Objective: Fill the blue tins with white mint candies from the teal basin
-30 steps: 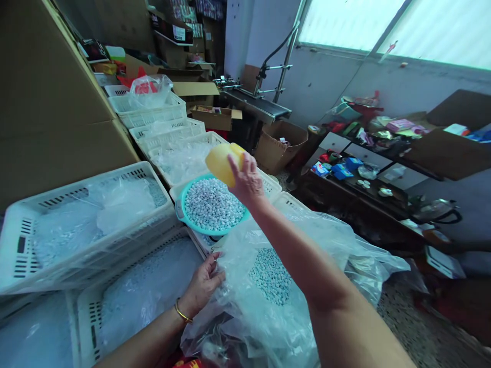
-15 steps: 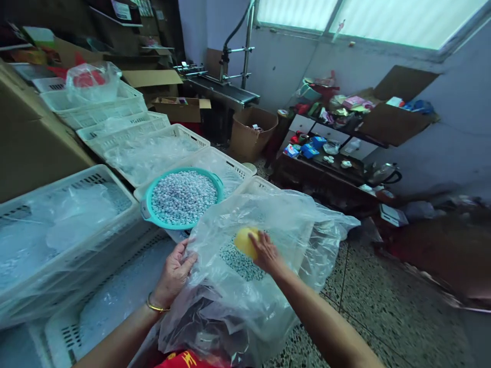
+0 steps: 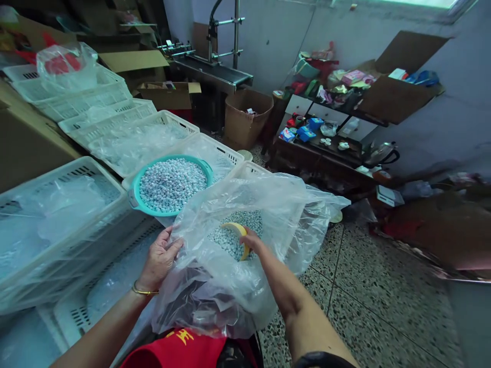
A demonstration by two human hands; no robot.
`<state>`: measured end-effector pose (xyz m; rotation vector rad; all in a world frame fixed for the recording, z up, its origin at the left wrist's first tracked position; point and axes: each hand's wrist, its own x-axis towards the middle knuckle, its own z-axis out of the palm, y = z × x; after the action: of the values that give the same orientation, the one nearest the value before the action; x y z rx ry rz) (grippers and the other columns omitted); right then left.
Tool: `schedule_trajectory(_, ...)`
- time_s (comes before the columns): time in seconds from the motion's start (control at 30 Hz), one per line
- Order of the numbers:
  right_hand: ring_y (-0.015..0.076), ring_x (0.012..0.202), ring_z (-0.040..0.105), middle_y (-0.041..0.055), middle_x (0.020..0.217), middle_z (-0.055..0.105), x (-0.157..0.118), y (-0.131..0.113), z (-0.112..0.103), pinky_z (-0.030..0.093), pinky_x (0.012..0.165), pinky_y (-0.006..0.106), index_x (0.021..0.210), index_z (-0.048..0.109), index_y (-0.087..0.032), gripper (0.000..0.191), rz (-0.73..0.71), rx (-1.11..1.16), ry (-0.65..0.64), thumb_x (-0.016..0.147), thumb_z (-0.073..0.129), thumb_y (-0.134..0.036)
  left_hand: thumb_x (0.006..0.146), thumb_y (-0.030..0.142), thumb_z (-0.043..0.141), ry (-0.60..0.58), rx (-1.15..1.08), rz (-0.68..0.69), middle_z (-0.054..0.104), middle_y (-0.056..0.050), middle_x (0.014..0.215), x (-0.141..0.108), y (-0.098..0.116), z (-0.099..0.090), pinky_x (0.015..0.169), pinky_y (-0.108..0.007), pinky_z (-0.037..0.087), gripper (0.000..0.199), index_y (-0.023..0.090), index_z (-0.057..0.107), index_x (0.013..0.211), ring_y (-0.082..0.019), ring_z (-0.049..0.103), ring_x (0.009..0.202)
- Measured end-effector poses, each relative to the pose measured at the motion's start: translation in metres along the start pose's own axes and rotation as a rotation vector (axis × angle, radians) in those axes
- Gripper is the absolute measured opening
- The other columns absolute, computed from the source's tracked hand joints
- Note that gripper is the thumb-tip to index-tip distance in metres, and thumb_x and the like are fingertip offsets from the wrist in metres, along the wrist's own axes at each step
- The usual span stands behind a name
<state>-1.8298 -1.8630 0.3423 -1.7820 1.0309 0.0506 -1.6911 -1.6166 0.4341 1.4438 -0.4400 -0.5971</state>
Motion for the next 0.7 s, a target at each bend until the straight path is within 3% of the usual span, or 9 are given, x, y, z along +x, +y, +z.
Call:
schedule_trajectory(0.07, 0.0155, 0.06, 0.053, -0.0016, 0.069, 0.054, -0.007, 0.005, -0.007, 0.047, 0.049, 0.027, 0.107, 0.051, -0.022, 0.052, 0.074, 0.223, -0.069, 0.055, 0.047, -0.022, 0.069, 0.034, 0.059, 0.012, 0.03, 0.012, 0.062, -0.006, 0.095, 0.0, 0.001, 0.002, 0.059, -0.02, 0.045, 0.053, 0.016, 0.046, 0.117, -0.012, 0.058, 0.068)
schedule_trajectory(0.13, 0.0147, 0.059, 0.053, -0.001, 0.07, 0.054, -0.018, 0.009, -0.019, 0.047, 0.047, 0.026, 0.108, 0.049, -0.023, 0.053, 0.088, 0.263, -0.07, 0.056, 0.047, -0.024, 0.069, 0.034, 0.058, 0.011, 0.043, 0.017, 0.062, -0.006, 0.096, 0.001, 0.002, 0.004, 0.058, -0.019, 0.044, 0.053, 0.016, 0.045, 0.117, -0.011, 0.057, 0.067)
schedule_trajectory(0.27, 0.0149, 0.065, 0.057, 0.0008, 0.083, 0.058, -0.057, 0.012, -0.054, 0.05, 0.051, 0.028, 0.109, 0.047, -0.025, 0.051, 0.021, 0.454, 0.024, 0.058, 0.051, -0.027, 0.068, 0.034, 0.059, -0.014, 0.029, 0.01, 0.062, -0.005, 0.096, 0.005, 0.005, 0.004, 0.051, -0.017, 0.04, 0.053, 0.017, 0.045, 0.117, -0.008, 0.054, 0.059)
schedule_trajectory(0.4, 0.0177, 0.071, 0.06, 0.0021, 0.086, 0.063, -0.107, -0.002, -0.089, 0.052, 0.06, 0.037, 0.105, 0.048, -0.023, 0.044, 0.006, 0.706, 0.15, 0.062, 0.051, -0.029, 0.066, 0.034, 0.061, -0.014, 0.021, 0.005, 0.062, -0.001, 0.081, 0.011, 0.009, 0.004, 0.043, -0.015, 0.034, 0.053, 0.016, 0.047, 0.114, -0.005, 0.046, 0.046)
schedule_trajectory(0.53, 0.0221, 0.078, 0.061, 0.0058, 0.087, 0.065, -0.135, -0.051, -0.112, 0.052, 0.064, 0.04, 0.103, 0.052, -0.021, 0.04, -0.094, 0.731, 0.229, 0.064, 0.052, -0.031, 0.066, 0.032, 0.06, -0.034, -0.018, 0.006, 0.06, 0.001, 0.07, 0.013, 0.011, 0.004, 0.043, -0.016, 0.035, 0.052, 0.014, 0.046, 0.113, -0.006, 0.046, 0.045)
schedule_trajectory(0.7, 0.0225, 0.079, 0.061, 0.0067, 0.088, 0.065, -0.112, -0.148, -0.112, 0.052, 0.063, 0.04, 0.102, 0.053, -0.02, 0.039, -0.268, 0.62, 0.176, 0.066, 0.05, -0.034, 0.068, 0.029, 0.057, -0.095, -0.073, 0.009, 0.063, -0.005, 0.088, 0.01, 0.006, -0.001, 0.058, -0.02, 0.043, 0.052, 0.013, 0.044, 0.116, -0.011, 0.057, 0.066)
